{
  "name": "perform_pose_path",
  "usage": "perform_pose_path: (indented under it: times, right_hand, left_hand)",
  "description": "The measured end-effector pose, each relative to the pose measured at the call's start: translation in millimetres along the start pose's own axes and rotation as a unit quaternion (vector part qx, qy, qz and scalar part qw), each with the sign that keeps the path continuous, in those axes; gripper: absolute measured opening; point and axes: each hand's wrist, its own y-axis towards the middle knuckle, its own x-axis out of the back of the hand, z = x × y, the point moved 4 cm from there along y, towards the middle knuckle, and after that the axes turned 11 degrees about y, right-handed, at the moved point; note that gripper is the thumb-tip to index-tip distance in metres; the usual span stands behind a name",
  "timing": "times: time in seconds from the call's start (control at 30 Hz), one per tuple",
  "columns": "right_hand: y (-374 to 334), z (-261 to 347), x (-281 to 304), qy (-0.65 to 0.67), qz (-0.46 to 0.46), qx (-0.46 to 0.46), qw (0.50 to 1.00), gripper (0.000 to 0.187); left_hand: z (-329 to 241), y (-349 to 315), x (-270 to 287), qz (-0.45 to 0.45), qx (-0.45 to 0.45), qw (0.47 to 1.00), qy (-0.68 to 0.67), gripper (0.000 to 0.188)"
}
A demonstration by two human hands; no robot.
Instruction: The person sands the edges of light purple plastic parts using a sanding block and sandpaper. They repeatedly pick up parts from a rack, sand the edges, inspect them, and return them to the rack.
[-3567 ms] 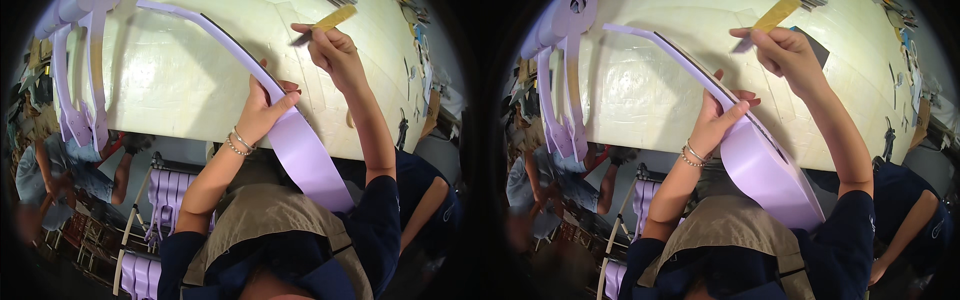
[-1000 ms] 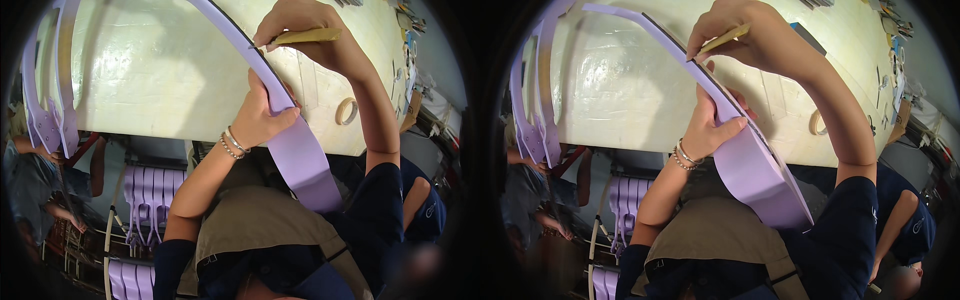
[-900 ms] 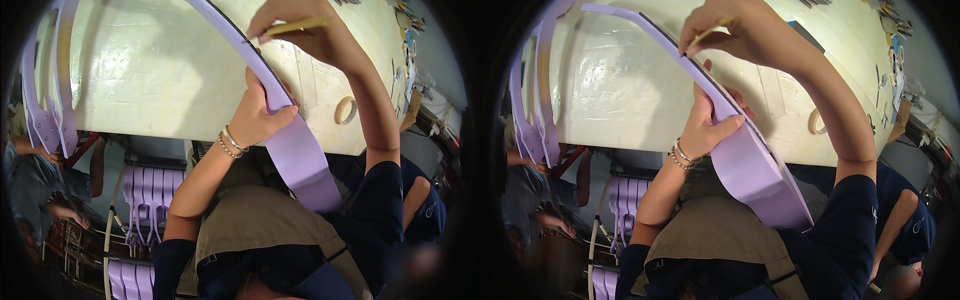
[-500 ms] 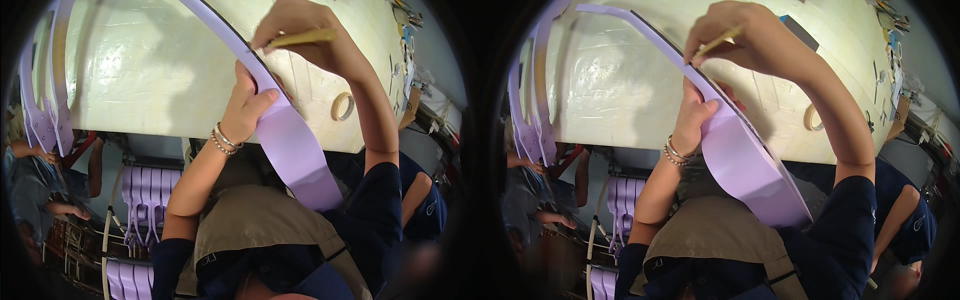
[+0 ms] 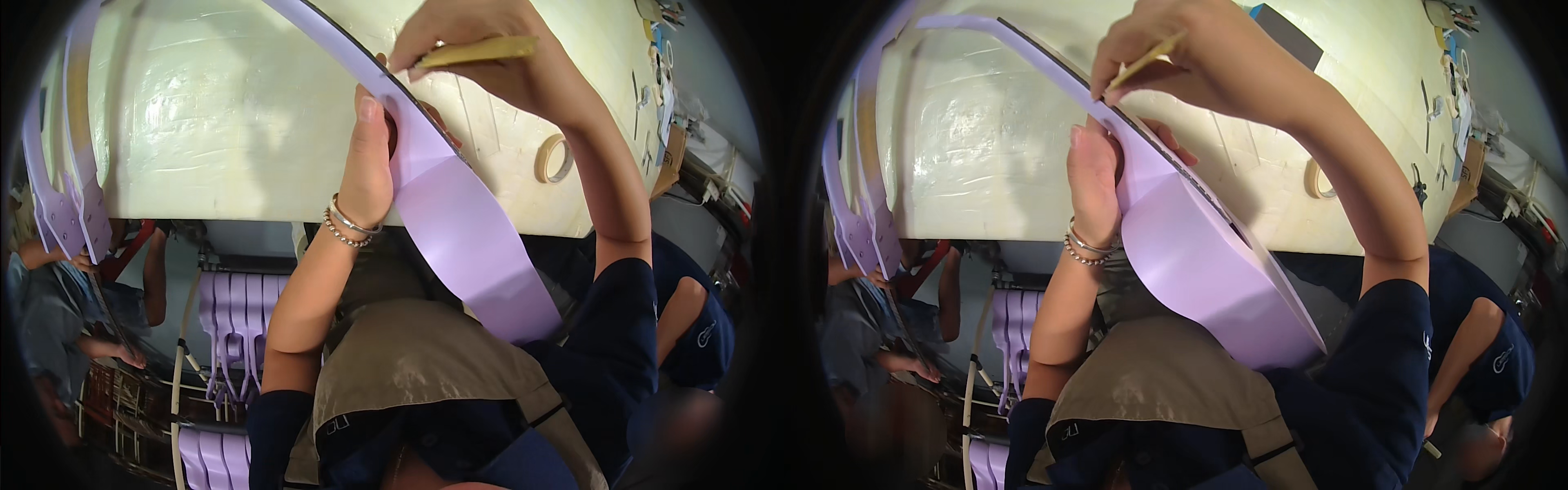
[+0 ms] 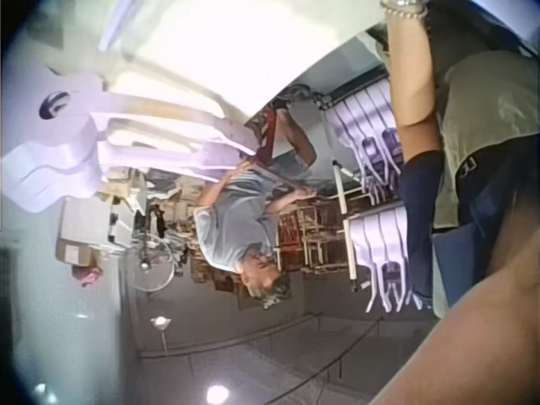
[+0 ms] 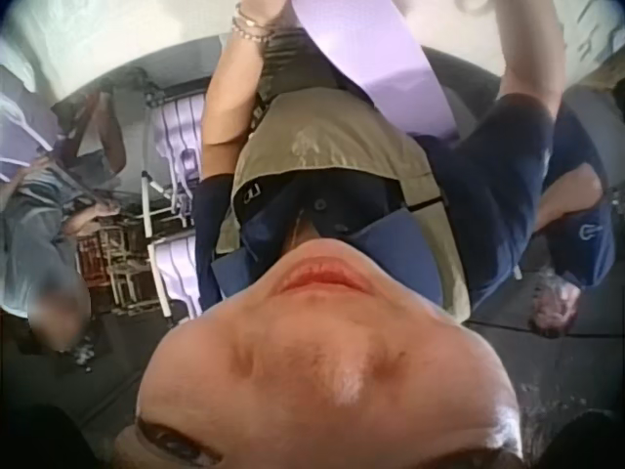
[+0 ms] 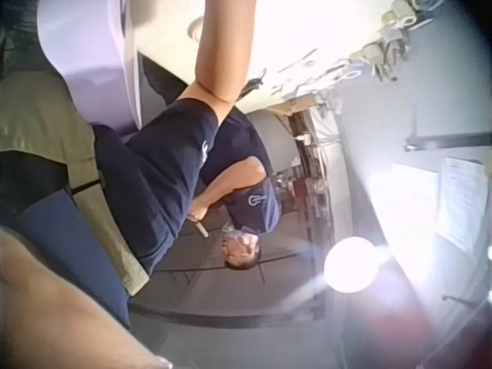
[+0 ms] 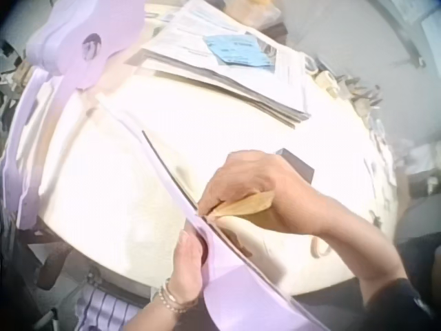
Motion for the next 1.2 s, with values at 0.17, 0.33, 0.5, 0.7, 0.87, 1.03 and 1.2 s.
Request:
perform_pose_path:
  times: [0.17,0.33,0.5,0.7,0.87,1.03,1.2]
  right_hand:
    - [-15.3,5.8,6.5,-0.06,0.088,-0.005,0.994,0.013]
    - [-28.0,2.2,4.1,-0.032,0.066,0.009,0.997,0.012]
    - [-29.5,10.0,0.8,-0.04,0.07,0.0,0.997,0.013]
    - [-43.1,-0.3,1.6,-0.034,0.048,0.046,0.997,0.016]
    - [-50.6,8.1,-3.3,-0.103,0.027,0.053,0.993,0.014]
    - [-61.0,9.9,-1.1,-0.085,0.007,0.018,0.996,0.013]
    - [-64.8,12.3,0.2,-0.074,0.016,0.001,0.997,0.013]
  left_hand:
    - [-1.0,0.6,2.0,0.026,-0.013,0.999,0.014,0.082]
    - [-3.9,-2.1,2.5,0.003,-0.011,0.999,0.046,0.08]
    - [-0.7,-2.8,5.1,-0.006,-0.012,0.999,0.036,0.078]
    - [-4.5,-0.4,3.1,-0.007,-0.029,0.999,0.045,0.073]
    - [-1.0,1.3,3.8,0.004,-0.03,1.0,0.004,0.065]
    - [-1.9,1.0,0.3,-0.011,-0.011,0.998,0.053,0.079]
    - [-1.6,1.6,2.5,-0.01,-0.018,0.997,0.068,0.077]
